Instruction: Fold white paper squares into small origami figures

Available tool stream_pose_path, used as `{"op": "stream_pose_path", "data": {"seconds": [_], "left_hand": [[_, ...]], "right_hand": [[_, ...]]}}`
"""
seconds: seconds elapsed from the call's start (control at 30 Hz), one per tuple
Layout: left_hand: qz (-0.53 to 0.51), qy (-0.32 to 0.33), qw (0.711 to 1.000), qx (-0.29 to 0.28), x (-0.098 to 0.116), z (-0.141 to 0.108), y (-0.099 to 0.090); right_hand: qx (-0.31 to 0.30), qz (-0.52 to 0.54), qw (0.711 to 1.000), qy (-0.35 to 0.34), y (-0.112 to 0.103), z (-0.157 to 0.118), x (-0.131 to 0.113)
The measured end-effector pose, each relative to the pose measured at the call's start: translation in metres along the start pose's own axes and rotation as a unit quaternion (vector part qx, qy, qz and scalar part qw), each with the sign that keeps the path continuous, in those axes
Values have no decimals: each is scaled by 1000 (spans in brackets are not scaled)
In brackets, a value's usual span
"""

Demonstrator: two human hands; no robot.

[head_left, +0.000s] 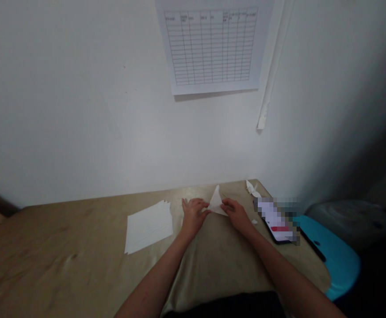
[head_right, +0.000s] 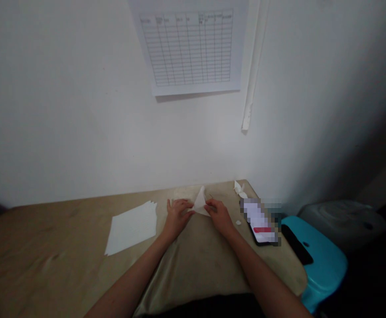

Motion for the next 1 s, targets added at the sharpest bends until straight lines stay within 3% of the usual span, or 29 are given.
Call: {"op": "stream_pose_path", "data": {"seconds": [0.33, 0.8, 1.0], "left_hand": [[36, 111, 992, 43, 2, -5, 2], [37, 123, 991, 44, 0, -5, 4], [32, 106, 993, 50, 3, -5, 1]], "right_hand": [[-2, 47, 998, 32, 1, 4, 3], [-48, 95, 994, 38, 1, 3, -4], [42, 48, 998, -10, -1, 8, 6]]}}
Point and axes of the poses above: each hand's wrist, its own z-axis towards the middle knuckle, its own y-axis out of the palm, x = y × z, the point moved 1 cm from there along z, towards the middle knuckle, and after that the axes turned 8 degrees about x, right-handed, at the moved point
